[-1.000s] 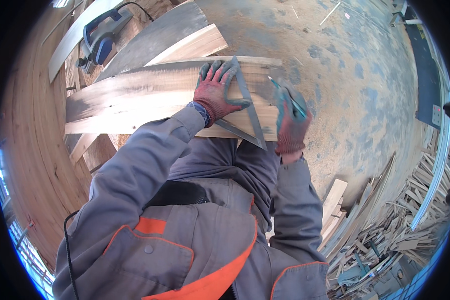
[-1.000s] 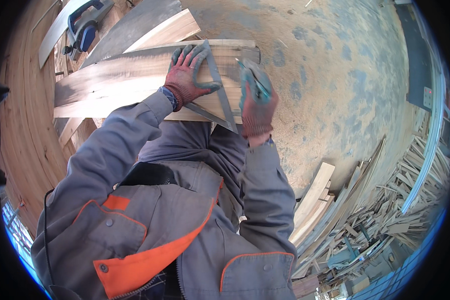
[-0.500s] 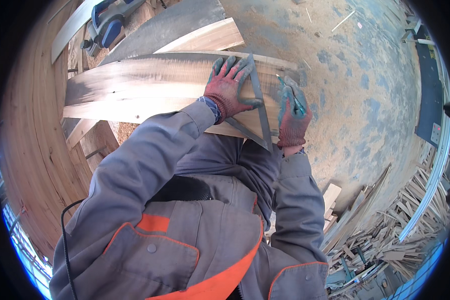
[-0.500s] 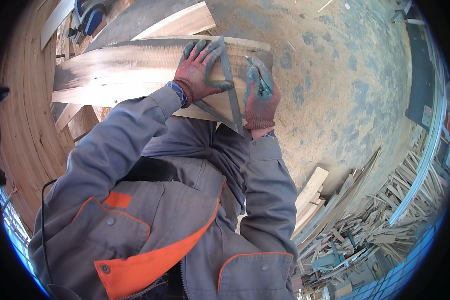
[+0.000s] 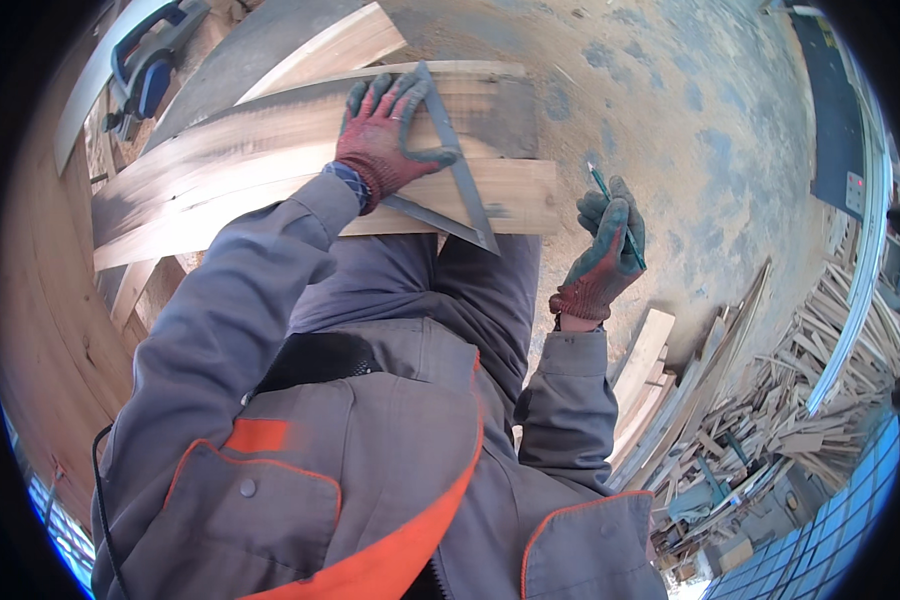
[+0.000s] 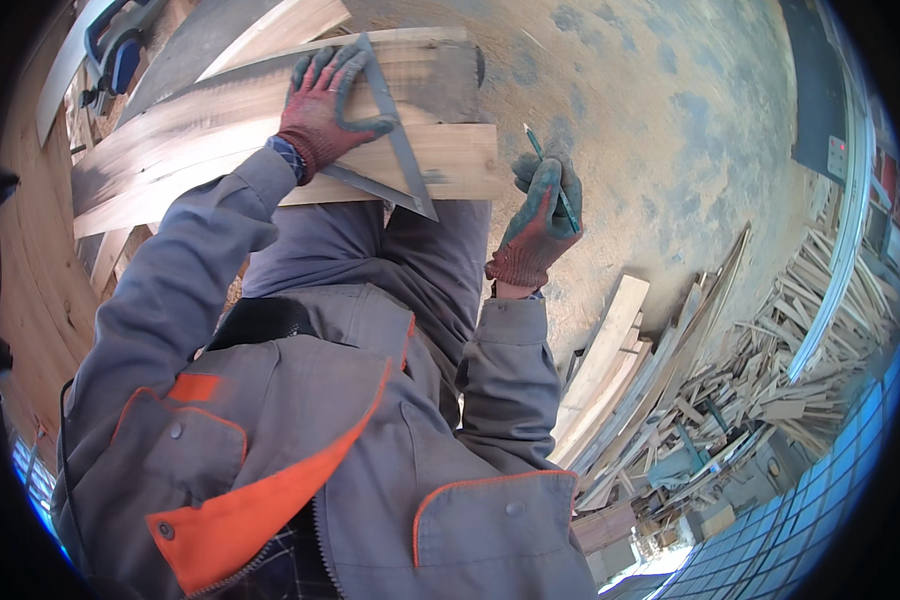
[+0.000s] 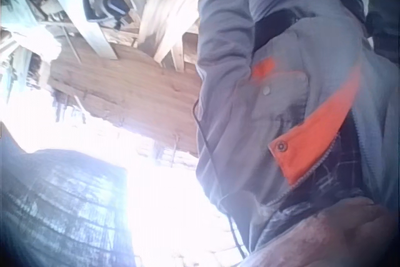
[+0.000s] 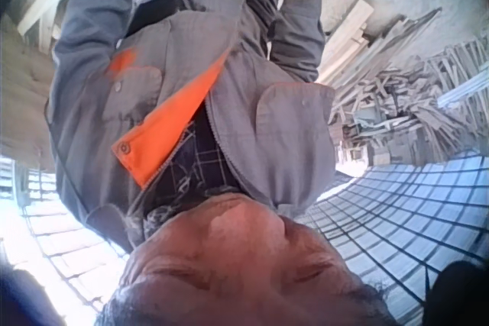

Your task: The person uses a speed square and pencil to mark lines on a wooden plank. They repeatedly position the square, draw lines, and reposition the square to mark multiple locations on the plank.

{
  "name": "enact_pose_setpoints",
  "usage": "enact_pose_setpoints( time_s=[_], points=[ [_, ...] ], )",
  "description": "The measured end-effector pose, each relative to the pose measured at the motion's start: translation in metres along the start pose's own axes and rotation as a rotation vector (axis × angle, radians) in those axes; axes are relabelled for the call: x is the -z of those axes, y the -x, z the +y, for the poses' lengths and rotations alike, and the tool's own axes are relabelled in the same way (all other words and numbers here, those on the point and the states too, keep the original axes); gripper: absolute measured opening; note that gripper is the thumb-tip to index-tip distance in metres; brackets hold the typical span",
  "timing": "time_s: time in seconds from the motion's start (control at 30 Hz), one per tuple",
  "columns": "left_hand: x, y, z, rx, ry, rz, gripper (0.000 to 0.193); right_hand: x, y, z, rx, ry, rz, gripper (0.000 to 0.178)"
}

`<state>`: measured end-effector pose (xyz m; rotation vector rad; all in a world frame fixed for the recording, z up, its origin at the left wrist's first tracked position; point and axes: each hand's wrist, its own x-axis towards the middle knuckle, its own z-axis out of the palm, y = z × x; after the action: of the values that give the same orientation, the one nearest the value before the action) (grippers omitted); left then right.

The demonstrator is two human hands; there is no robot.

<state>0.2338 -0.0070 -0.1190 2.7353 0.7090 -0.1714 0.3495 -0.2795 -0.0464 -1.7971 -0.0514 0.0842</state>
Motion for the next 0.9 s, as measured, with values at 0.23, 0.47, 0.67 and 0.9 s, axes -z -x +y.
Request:
enact_pose_setpoints(
  time_s=[0.23,0.47,0.67,0.9],
  points=[
    [0.009,-0.003,0.01,0.094,-0.122,-0.135,0.119,0.012,0.015,0.001,-0.055,-0.013,0.054,0.042],
    [-0.001,-0.001,0.002,0.039,-0.066,-0.051,0.119,0.017,0.03,0.013,-0.101,-0.002,0.137,0.036],
    [-0.008,-0.003,-0.001,0.055,-0.106,-0.062,0.117,0.02,0.035,0.016,-0.094,0.011,0.124,0.037],
    [-0.001,-0.001,0.004,0.065,-0.065,-0.074,0.116,-0.002,0.026,0.008,-0.028,-0.081,-0.087,0.031]
  ],
)
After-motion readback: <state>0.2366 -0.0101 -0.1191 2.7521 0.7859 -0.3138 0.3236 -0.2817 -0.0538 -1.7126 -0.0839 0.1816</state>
